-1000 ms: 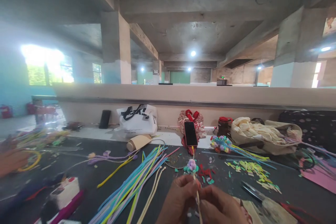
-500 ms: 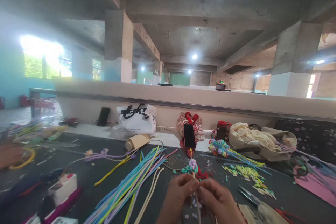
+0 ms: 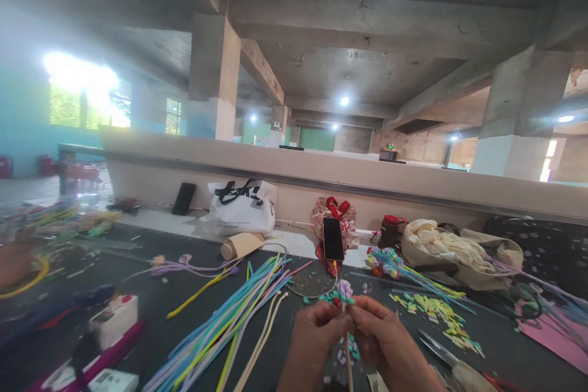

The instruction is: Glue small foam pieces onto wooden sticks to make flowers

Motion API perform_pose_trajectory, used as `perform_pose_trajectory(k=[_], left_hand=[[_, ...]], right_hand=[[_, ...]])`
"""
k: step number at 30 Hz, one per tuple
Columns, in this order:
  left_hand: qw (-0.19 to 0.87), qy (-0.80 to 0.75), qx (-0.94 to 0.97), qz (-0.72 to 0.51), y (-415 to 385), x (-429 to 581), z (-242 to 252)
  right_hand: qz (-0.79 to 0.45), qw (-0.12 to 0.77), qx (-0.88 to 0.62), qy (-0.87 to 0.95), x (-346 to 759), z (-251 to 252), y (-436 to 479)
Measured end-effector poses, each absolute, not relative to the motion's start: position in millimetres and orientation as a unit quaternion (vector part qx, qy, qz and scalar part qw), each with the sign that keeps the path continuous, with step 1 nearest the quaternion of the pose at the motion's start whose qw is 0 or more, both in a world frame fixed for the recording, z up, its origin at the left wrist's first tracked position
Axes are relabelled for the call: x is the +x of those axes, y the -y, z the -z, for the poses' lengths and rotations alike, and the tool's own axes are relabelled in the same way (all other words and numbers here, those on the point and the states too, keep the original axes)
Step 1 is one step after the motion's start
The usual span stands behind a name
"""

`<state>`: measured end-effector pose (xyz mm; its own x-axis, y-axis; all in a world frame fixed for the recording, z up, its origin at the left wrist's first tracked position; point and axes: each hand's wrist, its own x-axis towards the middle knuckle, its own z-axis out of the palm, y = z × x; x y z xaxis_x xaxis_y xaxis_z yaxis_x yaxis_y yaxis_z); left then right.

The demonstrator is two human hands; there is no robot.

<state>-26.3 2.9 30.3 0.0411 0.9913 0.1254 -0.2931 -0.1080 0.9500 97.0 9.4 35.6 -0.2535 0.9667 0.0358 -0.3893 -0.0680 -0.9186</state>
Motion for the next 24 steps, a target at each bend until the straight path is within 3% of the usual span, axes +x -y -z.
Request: perform_pose_trajectory(k=[19,24], left_hand=[[0.587,-0.391,0.443,-0.553,-8.2,-26.1,-20.3],[0.532,-0.426,0.477,-0.555,-7.6,-25.9,-23.2]], right_hand=[[-0.632,0.529,-0.379,0.421,104.9,-39.9,-9.1],[-0.463,0.501,-0.476,0.555,126.9,-39.8,-15.9]])
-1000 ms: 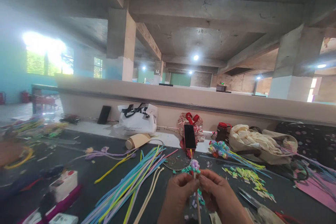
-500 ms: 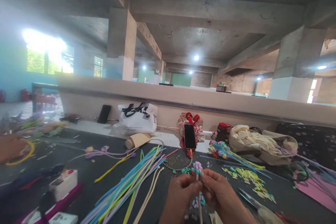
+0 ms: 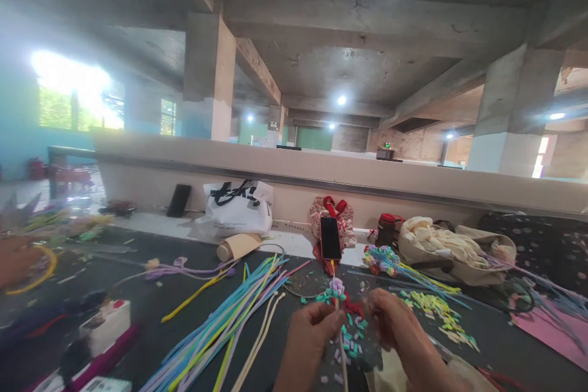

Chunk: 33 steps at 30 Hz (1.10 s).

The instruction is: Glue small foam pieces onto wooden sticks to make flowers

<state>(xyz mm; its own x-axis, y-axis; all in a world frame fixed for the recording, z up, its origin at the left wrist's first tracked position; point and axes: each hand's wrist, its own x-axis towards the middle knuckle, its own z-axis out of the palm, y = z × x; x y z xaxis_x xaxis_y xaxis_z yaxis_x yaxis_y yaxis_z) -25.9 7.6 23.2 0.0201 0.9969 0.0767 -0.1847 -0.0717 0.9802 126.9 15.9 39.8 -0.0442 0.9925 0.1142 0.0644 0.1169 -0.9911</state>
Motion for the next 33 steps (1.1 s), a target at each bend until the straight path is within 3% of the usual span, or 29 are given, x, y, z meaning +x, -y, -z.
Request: perform_pose_trajectory(k=[7,14,22,26,33], left_hand=[[0.345,-0.460,0.563,-0.594,8.6,-20.4,-37.1],[0.297,-0.458,0.584,-0.601,10.7,-16.4,-31.3],[0.521,-0.441,0.481,-0.550,6.5,-33.5,-39.6],[0.596,-0.392,0.431,-0.553,20.5,-40.4,-56.9],[0.648,-0.333,0.449,-0.517,42.2,-34.5,-62.4]], right_hand=[[-0.379,0.436,-0.525,0.625,160.5,-30.4,-21.2],[-0.347,0.397,-0.514,0.676,169.3,-36.4,-2.3],[-0.327,0.334,-0.522,0.713,158.2,-38.3,6.2],[-0.256,0.376,-0.463,0.761,147.6,-44.7,10.0],[-0.375,0.400,-0.439,0.712,133.6,-42.3,17.6]])
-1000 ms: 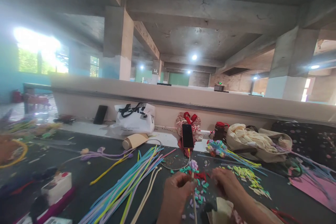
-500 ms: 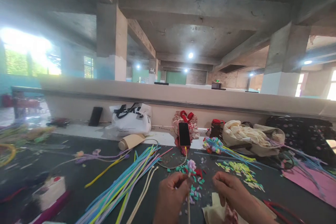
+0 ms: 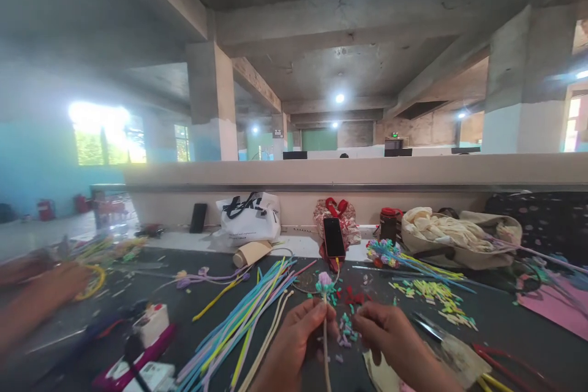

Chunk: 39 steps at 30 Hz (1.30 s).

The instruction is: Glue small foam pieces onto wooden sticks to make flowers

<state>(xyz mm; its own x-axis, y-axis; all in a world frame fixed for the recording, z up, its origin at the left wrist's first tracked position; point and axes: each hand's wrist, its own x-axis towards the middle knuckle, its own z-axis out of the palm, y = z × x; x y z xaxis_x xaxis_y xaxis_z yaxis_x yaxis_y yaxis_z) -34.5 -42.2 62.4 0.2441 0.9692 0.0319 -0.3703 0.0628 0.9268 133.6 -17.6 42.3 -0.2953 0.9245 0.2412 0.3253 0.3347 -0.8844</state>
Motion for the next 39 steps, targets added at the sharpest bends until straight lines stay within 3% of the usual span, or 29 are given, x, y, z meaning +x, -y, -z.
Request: perform_pose_trajectory(k=[9,17,31,39], left_hand=[[0.701,-0.314,0.389,-0.508,27.7,-22.8,-53.2],[0.726,-0.329,0.325,-0.509,9.4,-1.1,-43.8],[0.718,-0.364,0.241,-0.542,-9.1,15.0,-22.5],[0.720,-0.331,0.281,-0.541,-2.2,18.4,-13.8]], right_hand=[[-0.391,0.470,-0.434,0.662,148.3,-43.8,11.8],[-0.331,0.461,-0.450,0.690,167.5,-49.0,-1.9],[-0.366,0.422,-0.453,0.695,174.2,-34.9,-9.5],[-0.507,0.391,-0.416,0.646,148.3,-33.8,4.2]])
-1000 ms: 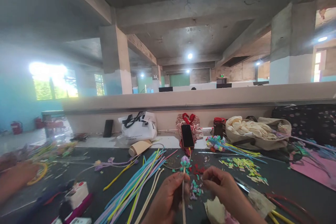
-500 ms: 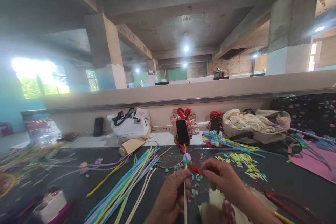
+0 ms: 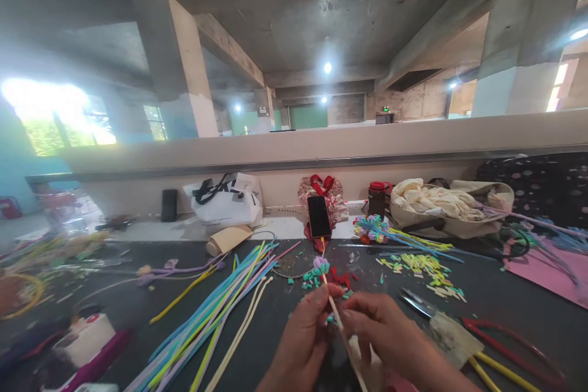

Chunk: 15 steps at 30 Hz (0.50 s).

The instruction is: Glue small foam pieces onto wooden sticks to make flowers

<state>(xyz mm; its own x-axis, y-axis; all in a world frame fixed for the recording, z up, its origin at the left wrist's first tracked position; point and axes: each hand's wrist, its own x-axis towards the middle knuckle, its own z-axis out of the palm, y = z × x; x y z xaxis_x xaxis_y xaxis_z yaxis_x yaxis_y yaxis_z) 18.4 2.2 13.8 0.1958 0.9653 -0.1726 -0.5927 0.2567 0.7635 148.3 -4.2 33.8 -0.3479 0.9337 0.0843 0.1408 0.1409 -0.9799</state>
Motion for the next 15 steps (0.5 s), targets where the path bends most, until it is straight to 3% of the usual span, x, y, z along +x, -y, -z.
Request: perform_pose_trajectory(k=[10,15], left_hand=[[0.658,-0.352,0.350,-0.566,2.4,19.0,-16.3],[0.688,-0.340,0.338,-0.545,1.8,14.2,-20.8]], right_hand=[[-0.467,0.370,-0.456,0.661,143.1,-38.3,12.8],[-0.395,0.355,-0.478,0.700,146.6,-39.3,15.1]])
